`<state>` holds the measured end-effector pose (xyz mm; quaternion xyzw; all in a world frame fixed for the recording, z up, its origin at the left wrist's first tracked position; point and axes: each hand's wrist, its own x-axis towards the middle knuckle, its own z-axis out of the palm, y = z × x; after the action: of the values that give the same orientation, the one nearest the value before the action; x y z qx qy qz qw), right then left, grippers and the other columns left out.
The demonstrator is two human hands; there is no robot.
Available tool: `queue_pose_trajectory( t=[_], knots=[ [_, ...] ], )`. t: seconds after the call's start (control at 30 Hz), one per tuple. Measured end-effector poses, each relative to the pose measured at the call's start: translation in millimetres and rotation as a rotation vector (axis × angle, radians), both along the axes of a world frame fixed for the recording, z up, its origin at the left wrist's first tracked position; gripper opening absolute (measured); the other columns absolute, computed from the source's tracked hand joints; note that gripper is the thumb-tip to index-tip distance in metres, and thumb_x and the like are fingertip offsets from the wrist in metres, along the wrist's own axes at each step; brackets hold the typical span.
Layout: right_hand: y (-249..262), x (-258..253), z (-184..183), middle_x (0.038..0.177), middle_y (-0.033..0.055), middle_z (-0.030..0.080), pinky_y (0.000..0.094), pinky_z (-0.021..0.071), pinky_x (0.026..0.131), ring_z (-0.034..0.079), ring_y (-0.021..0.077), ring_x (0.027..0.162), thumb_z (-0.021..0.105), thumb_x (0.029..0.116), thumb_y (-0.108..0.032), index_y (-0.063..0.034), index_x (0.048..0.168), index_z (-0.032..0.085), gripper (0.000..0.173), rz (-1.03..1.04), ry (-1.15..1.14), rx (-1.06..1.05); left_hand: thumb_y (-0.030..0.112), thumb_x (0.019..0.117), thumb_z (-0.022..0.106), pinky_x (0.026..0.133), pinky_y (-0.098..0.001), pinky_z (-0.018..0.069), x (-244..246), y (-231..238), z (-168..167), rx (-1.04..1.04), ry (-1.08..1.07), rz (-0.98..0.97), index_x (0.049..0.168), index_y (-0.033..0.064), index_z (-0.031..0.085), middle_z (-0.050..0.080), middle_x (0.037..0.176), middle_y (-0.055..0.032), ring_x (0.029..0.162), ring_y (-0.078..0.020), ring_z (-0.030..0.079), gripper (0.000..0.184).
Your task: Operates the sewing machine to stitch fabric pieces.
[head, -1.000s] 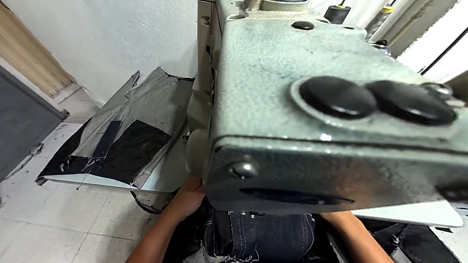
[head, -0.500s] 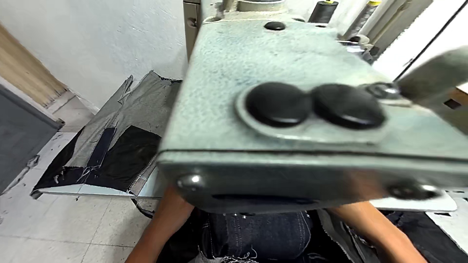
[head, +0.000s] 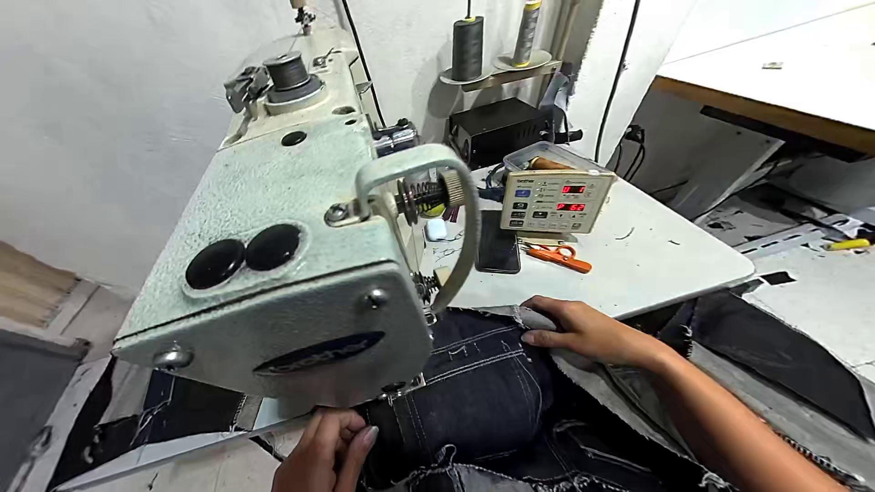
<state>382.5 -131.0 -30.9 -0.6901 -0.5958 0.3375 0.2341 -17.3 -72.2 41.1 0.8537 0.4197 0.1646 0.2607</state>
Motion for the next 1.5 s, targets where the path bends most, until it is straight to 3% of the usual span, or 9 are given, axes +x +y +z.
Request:
queue_pose_trajectory(
  t=[0.13,0.2,0.3,0.37,0.43,0.57,0.7,0.87,1.5],
  knots=[
    [-1,7,-21,0.087,0.0021,0.067,0.0331,0.0516,0.070,0.061,0.0102,0.074,0.066,0.0987,-0.027,-0.0077,0.113,0.068,0.025,-0.045,0.233,0.040,0.031,0.1033,0.057,0.068,-0.0564,0.0560,15,1,-5,0.064,0.155,0.045,0.106,-0.0108,0.066,0.067,0.080,-0.0216,0.072,-0.0381,0.069,0.043],
    [0,4,-29,0.083,-0.0036,0.065,0.0234,0.0484,0.064,0.057,0.0027,0.067,0.059,0.1027,-0.021,-0.0094,0.109,0.069,0.017,-0.082,0.386,0.074,0.043,0.1038,0.053,0.073,-0.0627,0.0546,22,4,-1,0.023,0.281,0.081,0.106,-0.0105,0.067,0.069,0.082,-0.0247,0.079,-0.0445,0.070,0.055],
    [2,-3,-31,0.072,-0.0050,0.058,0.0204,0.0428,0.057,0.051,0.0015,0.060,0.051,0.1059,-0.019,-0.0105,0.096,0.067,0.021,-0.147,0.481,0.116,0.052,0.1064,0.042,0.081,-0.0636,0.0516,33,15,8,-0.133,0.426,0.030,0.105,-0.0100,0.066,0.068,0.086,-0.0278,0.091,-0.0475,0.069,0.066],
    [2,-6,-28,0.065,-0.0047,0.055,0.0190,0.0404,0.052,0.049,0.0013,0.054,0.049,0.1068,-0.017,-0.0109,0.087,0.064,0.026,-0.202,0.510,0.169,0.048,0.1068,0.041,0.077,-0.0606,0.0519,27,21,-4,-0.107,0.292,-0.045,0.097,-0.0103,0.067,0.066,0.079,-0.0258,0.084,-0.0439,0.069,0.064],
    [1,-10,-18,0.061,-0.0046,0.056,0.0186,0.0398,0.048,0.049,0.0015,0.051,0.053,0.1038,-0.017,-0.0129,0.079,0.063,0.027,-0.222,0.546,0.218,0.036,0.1053,0.048,0.069,-0.0515,0.0536,9,20,-25,-0.069,0.025,-0.068,0.089,-0.0065,0.068,0.065,0.071,-0.0175,0.071,-0.0311,0.067,0.050],
    [14,-47,7,0.062,-0.0072,0.056,0.0240,0.0434,0.056,0.051,0.0015,0.056,0.069,0.0936,-0.027,-0.0124,0.075,0.066,0.024,-0.078,0.299,0.280,0.021,0.1031,0.053,0.072,-0.0439,0.0580,-55,20,-59,-0.110,-0.223,0.077,0.095,-0.0069,0.071,0.070,0.077,-0.0116,0.072,-0.0163,0.070,0.035],
    [50,-104,22,0.054,-0.0047,0.049,0.0341,0.0407,0.049,0.051,0.0087,0.050,0.067,0.0915,-0.038,-0.0140,0.072,0.062,0.031,-0.031,-0.018,0.478,0.023,0.1043,0.050,0.071,-0.0355,0.0590,-98,22,-78,-0.076,-0.293,0.308,0.100,-0.0048,0.070,0.071,0.079,-0.0055,0.072,-0.0077,0.069,0.035],
    [66,-107,27,0.053,-0.0064,0.046,0.0292,0.0366,0.047,0.047,0.0051,0.049,0.068,0.0914,-0.037,-0.0154,0.070,0.061,0.031,-0.026,-0.080,0.514,0.024,0.1037,0.050,0.058,-0.0359,0.0512,-99,22,-75,-0.066,-0.223,0.339,0.095,-0.0060,0.069,0.064,0.068,-0.0065,0.057,-0.0106,0.060,0.036],
    [59,-106,40,0.054,-0.0053,0.048,0.0303,0.0358,0.049,0.048,0.0063,0.051,0.071,0.0895,-0.037,-0.0151,0.072,0.063,0.030,-0.028,-0.160,0.447,0.036,0.1038,0.048,0.047,-0.0242,0.0412,-100,37,-69,-0.062,-0.139,0.326,0.085,0.0036,0.066,0.050,0.056,0.0043,0.045,-0.0022,0.046,0.042]
  ],
)
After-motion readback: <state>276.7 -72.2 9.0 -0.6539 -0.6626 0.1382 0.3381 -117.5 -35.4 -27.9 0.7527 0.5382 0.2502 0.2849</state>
